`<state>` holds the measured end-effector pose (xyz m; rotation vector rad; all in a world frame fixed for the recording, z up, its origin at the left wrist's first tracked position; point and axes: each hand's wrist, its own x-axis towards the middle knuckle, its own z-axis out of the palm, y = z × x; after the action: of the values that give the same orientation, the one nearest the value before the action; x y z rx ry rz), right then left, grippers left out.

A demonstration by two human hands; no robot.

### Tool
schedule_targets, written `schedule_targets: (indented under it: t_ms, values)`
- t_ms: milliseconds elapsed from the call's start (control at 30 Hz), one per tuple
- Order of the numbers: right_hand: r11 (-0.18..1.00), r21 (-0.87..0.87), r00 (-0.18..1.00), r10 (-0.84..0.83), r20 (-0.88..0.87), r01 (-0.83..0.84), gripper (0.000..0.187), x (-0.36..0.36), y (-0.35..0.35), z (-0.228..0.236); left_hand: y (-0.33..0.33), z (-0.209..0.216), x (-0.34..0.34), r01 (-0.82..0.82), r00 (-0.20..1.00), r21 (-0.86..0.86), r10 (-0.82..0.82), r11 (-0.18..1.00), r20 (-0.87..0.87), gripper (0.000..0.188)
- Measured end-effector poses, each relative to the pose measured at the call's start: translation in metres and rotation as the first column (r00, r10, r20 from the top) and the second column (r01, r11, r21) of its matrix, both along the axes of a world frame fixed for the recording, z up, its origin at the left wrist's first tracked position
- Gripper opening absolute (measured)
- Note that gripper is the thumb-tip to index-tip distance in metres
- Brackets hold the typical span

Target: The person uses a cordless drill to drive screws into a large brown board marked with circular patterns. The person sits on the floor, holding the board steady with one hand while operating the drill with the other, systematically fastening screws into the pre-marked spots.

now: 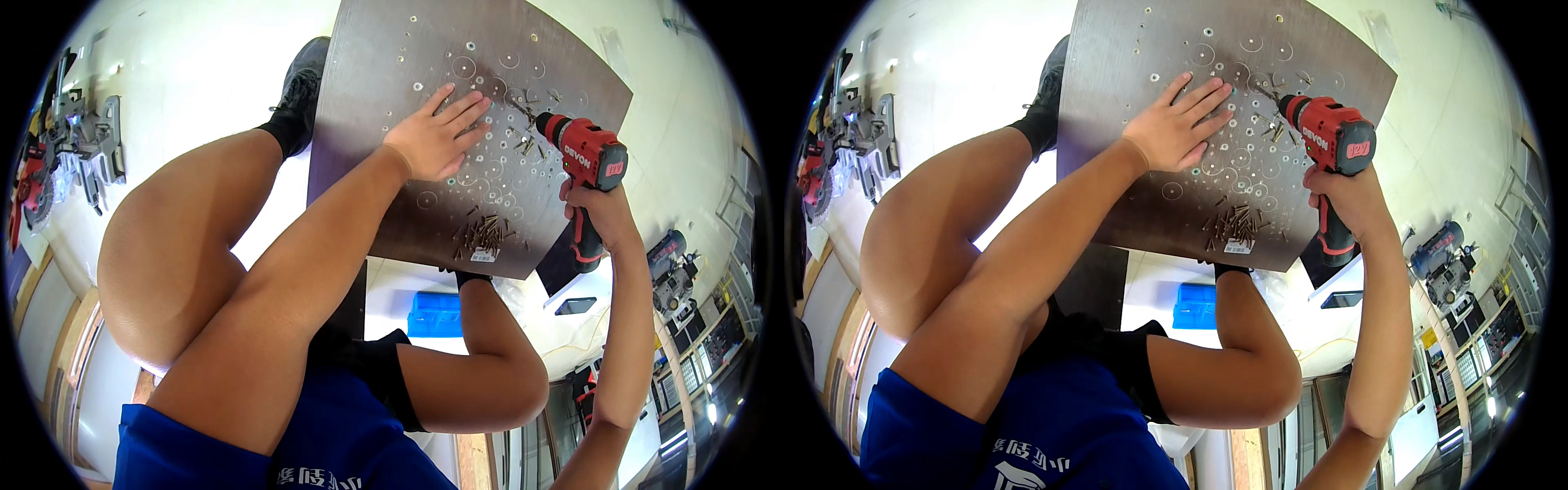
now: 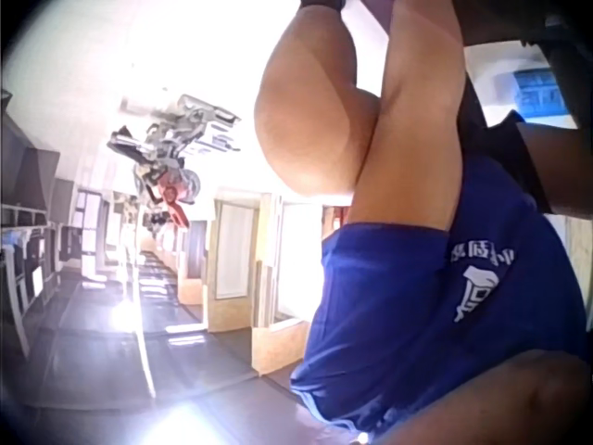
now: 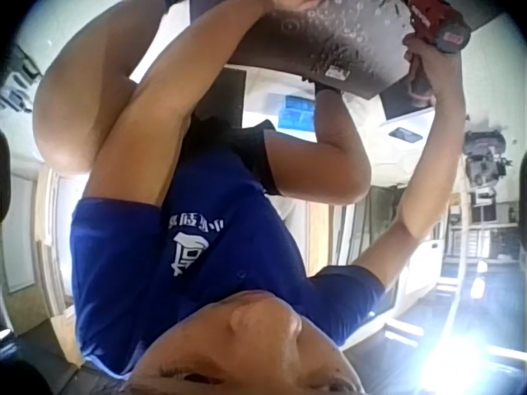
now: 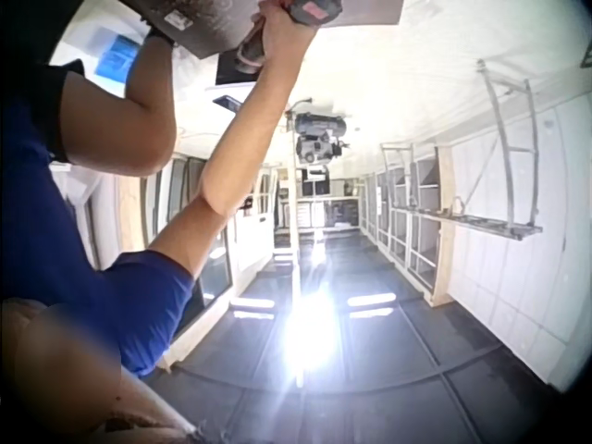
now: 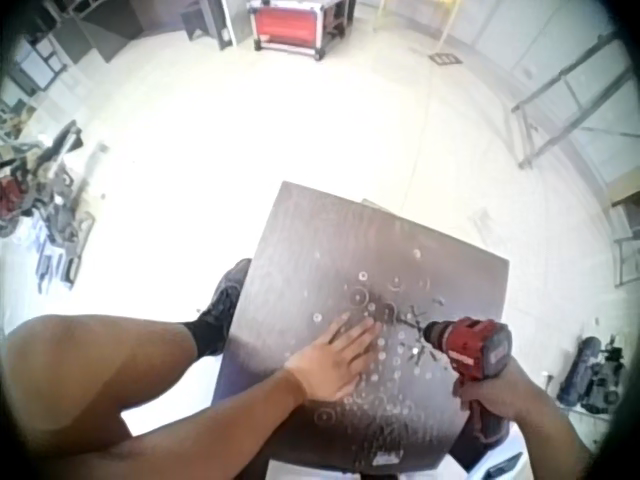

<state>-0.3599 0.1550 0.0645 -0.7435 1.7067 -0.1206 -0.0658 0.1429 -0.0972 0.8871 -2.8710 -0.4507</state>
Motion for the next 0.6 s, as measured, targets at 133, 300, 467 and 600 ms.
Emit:
schedule_targets:
  t_ms: [133, 300, 467, 600]
  values:
    - [1.000, -0.009, 1.000, -0.004, 0.001, 0.004, 0.033, -0.001, 0.002, 0.002, 0.001, -0.001, 0.000, -0.001, 1.000, 0.015, 0.001, 1.000, -0.005, 0.063]
    - [0.999, -0.037, 0.999, 0.013, -0.047, -0.015, 0.030, 0.001, 0.010, 0.005, -0.001, 0.001, 0.001, 0.004, 1.000, 0.008, -0.005, 1.000, 0.010, 0.064]
    - [0.998, -0.029, 0.996, 0.050, -0.080, -0.052, 0.037, 0.004, 0.009, 0.009, -0.001, 0.001, 0.000, 0.001, 1.000, 0.011, -0.001, 1.000, 0.025, 0.064]
    - [0.999, -0.042, 0.999, 0.031, -0.034, -0.032, 0.043, 0.007, -0.001, 0.018, -0.001, 0.000, 0.001, 0.001, 1.000, 0.014, -0.001, 1.000, 0.014, 0.063]
